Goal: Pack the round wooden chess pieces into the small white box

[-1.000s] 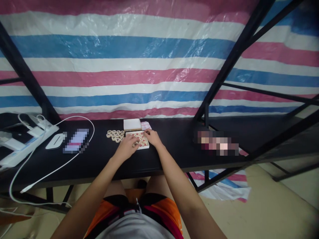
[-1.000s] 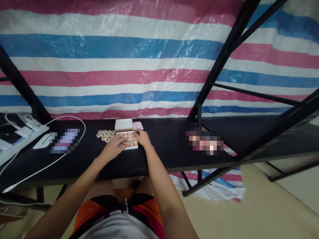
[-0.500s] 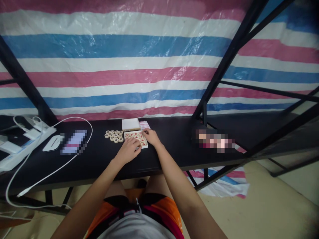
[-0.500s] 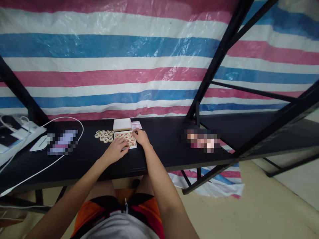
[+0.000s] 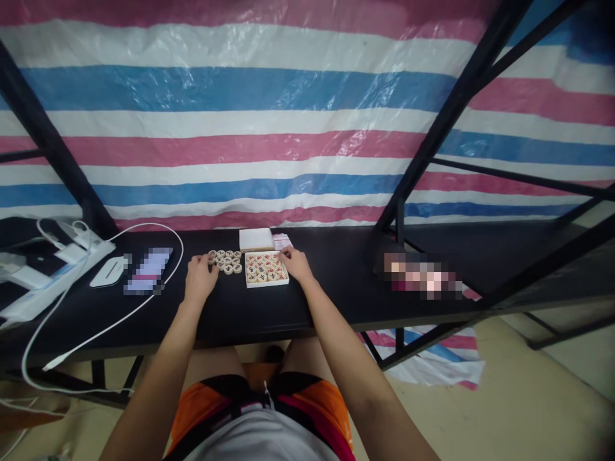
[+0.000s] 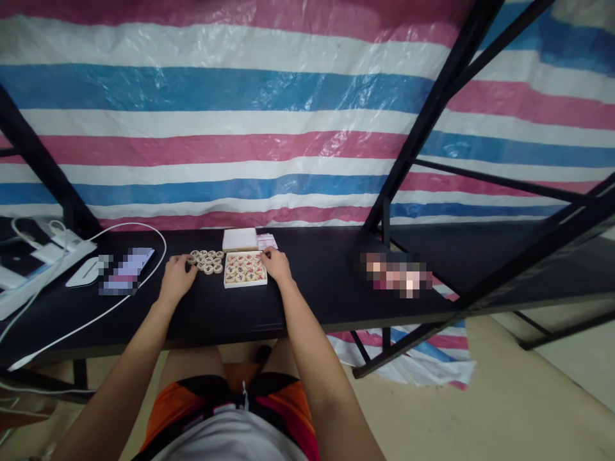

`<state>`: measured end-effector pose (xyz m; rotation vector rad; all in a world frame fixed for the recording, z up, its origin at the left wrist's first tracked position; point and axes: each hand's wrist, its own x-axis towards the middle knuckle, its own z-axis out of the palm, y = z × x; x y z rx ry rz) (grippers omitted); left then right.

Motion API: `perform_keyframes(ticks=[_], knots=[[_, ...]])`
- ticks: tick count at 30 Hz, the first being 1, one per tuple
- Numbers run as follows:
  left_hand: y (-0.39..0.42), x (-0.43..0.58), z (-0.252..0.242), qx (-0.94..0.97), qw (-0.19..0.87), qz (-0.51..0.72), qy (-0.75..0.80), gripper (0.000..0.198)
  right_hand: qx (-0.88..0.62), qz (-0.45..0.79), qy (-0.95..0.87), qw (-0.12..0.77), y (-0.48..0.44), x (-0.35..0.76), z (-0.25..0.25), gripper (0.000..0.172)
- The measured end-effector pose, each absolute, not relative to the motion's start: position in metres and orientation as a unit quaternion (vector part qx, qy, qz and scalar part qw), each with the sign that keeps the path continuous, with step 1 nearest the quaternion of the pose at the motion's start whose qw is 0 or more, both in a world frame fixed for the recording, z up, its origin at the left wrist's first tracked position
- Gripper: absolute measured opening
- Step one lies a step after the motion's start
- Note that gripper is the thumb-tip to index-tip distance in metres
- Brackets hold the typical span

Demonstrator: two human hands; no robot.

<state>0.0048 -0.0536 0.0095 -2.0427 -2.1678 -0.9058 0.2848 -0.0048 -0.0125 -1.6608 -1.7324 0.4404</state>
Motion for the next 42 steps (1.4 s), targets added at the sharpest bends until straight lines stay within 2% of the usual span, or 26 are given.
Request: perform_keyframes(ticks=[7,10,20,28,32,35,38,42], knots=[[-0.054,0.011,0.009,-0.698,0.034,-0.210,-0.684,0.024,-0.626,0.183,-0.664,0.366,-0.003,0.287,-0.015,0.022],[-0.055,0.013,0.008,-0.706,0.049,-0.197,-0.679,0.023,-0.619,0.196,-0.660,0.378,-0.003,0.288,-0.015,0.027],[-0.058,0.019,0.013,-0.743,0.079,-0.180,-0.640,0.013,-0.615,0.191,-0.663,0.381,-0.007,0.287,-0.012,0.025],[-0.057,0.019,0.010,-0.734,0.038,-0.233,-0.637,0.005,-0.611,0.187,-0.673,0.372,-0.005,0.288,-0.014,0.025],[-0.058,0.025,0.010,-0.751,-0.013,-0.342,-0.565,0.011,-0.619,0.035,-0.683,0.386,-0.018,0.281,-0.001,0.028],[-0.063,0.035,0.010,-0.782,-0.055,-0.384,-0.488,0.015,-0.534,-0.045,-0.738,0.411,-0.041,0.264,0.009,0.031],[-0.070,0.045,0.011,-0.814,-0.083,-0.388,-0.424,0.017,-0.383,-0.036,-0.839,0.385,-0.064,0.246,0.011,0.031],[-0.077,0.051,0.012,-0.827,-0.112,-0.396,-0.384,0.015,-0.317,-0.004,-0.873,0.370,-0.078,0.237,0.009,0.030]])
